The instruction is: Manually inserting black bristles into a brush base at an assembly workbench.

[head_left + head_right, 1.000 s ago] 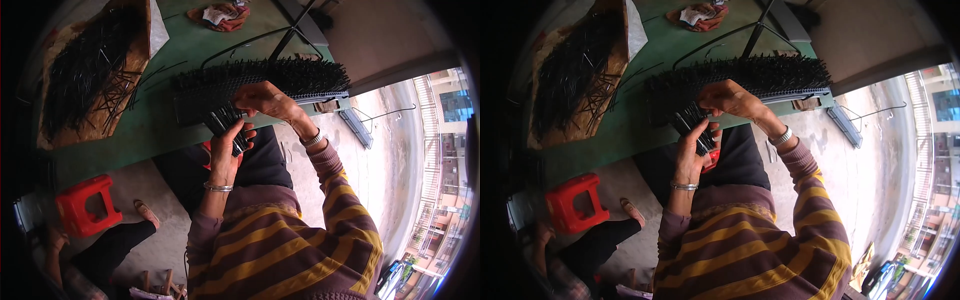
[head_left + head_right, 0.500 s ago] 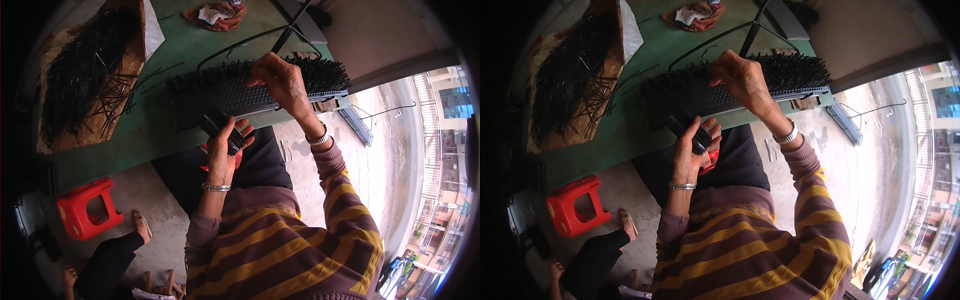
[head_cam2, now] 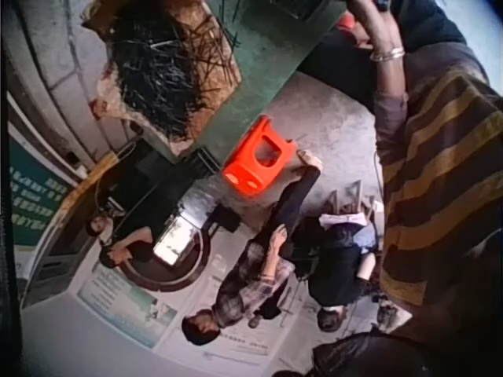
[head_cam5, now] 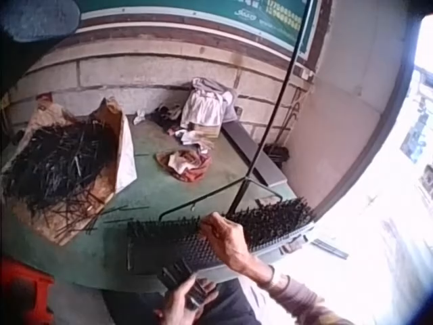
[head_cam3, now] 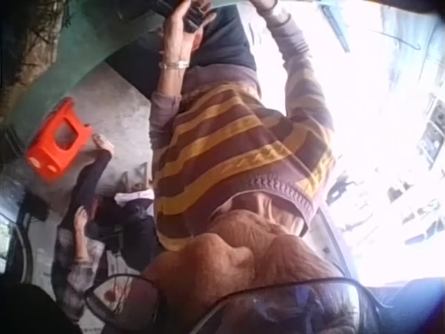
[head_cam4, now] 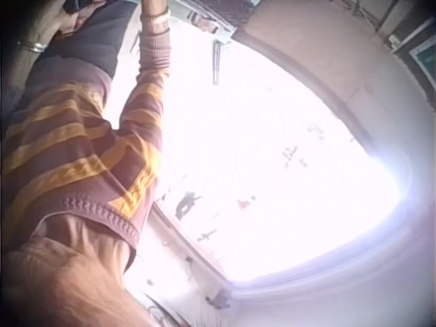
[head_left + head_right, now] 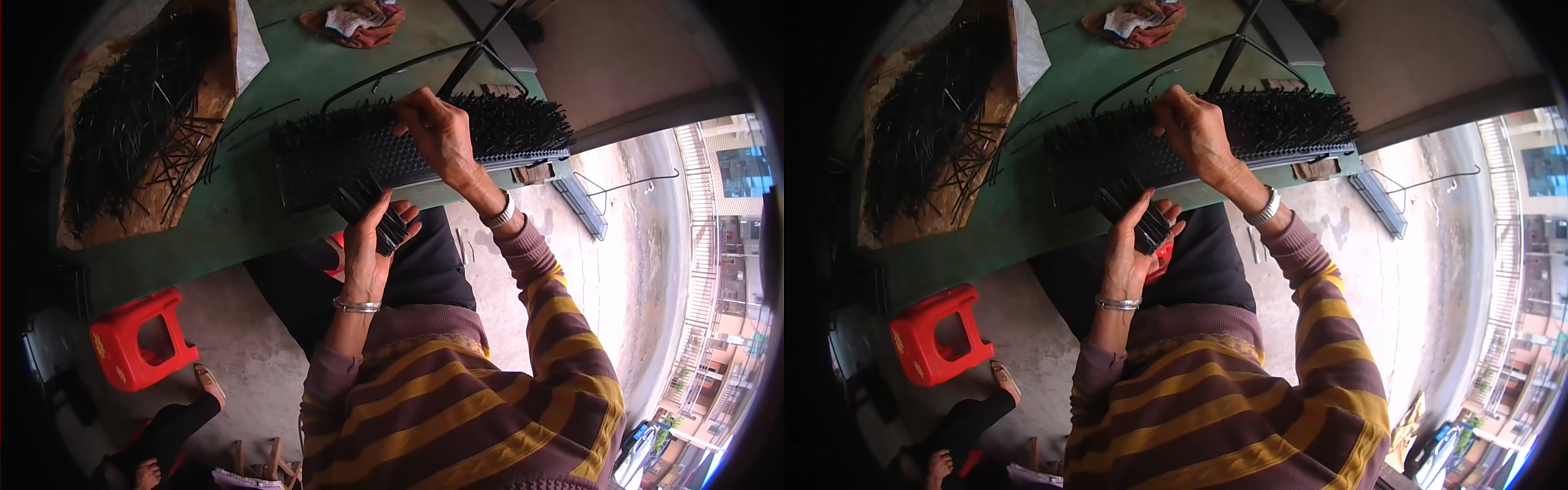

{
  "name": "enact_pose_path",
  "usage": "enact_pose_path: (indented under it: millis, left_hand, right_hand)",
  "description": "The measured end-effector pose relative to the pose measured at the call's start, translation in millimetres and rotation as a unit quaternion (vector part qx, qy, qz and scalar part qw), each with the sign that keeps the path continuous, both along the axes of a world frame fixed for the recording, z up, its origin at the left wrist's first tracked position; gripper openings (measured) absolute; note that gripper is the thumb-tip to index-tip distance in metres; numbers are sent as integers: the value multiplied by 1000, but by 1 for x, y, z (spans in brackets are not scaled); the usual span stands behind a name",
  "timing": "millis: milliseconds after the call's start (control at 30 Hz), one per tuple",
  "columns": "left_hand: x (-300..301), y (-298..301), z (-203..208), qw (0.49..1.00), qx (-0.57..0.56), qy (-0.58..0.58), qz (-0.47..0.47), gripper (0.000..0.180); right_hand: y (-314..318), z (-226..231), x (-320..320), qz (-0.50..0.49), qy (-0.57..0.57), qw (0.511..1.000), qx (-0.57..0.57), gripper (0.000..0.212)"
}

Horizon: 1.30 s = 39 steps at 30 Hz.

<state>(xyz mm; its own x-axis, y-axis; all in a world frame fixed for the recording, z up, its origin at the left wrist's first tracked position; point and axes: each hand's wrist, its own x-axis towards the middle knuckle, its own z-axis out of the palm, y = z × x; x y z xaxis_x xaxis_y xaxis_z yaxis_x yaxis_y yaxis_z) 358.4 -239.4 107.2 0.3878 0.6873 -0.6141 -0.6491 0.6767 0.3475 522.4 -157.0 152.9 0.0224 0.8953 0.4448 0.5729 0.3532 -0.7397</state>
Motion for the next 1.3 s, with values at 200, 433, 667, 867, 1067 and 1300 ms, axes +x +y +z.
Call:
enact_pose_path:
  millis: [200,433,667,867,1067,1300]
  left_hand:
    - [1,0,-2,1000,11,29,-4,17]
    - [-1,-1,2,999,30,36,-10,18]
    - [-3,-1,-12,999,29,-12,8,20]
    - [-4,0,0,999,47,9,14,20]
    - [-2,-1,4,998,53,22,13,18]
    - [-3,-2,5,998,64,20,4,17]
  right_hand:
    - [3,3,5,21,-37,999,16,4]
    - [18,5,11,68,-74,995,6,5]
    - [25,9,12,117,-50,991,-30,7]
    - [17,4,8,73,-123,990,22,8]
    - [17,2,2,68,-29,997,-11,7]
    - [20,-12,8,45,-170,983,42,9]
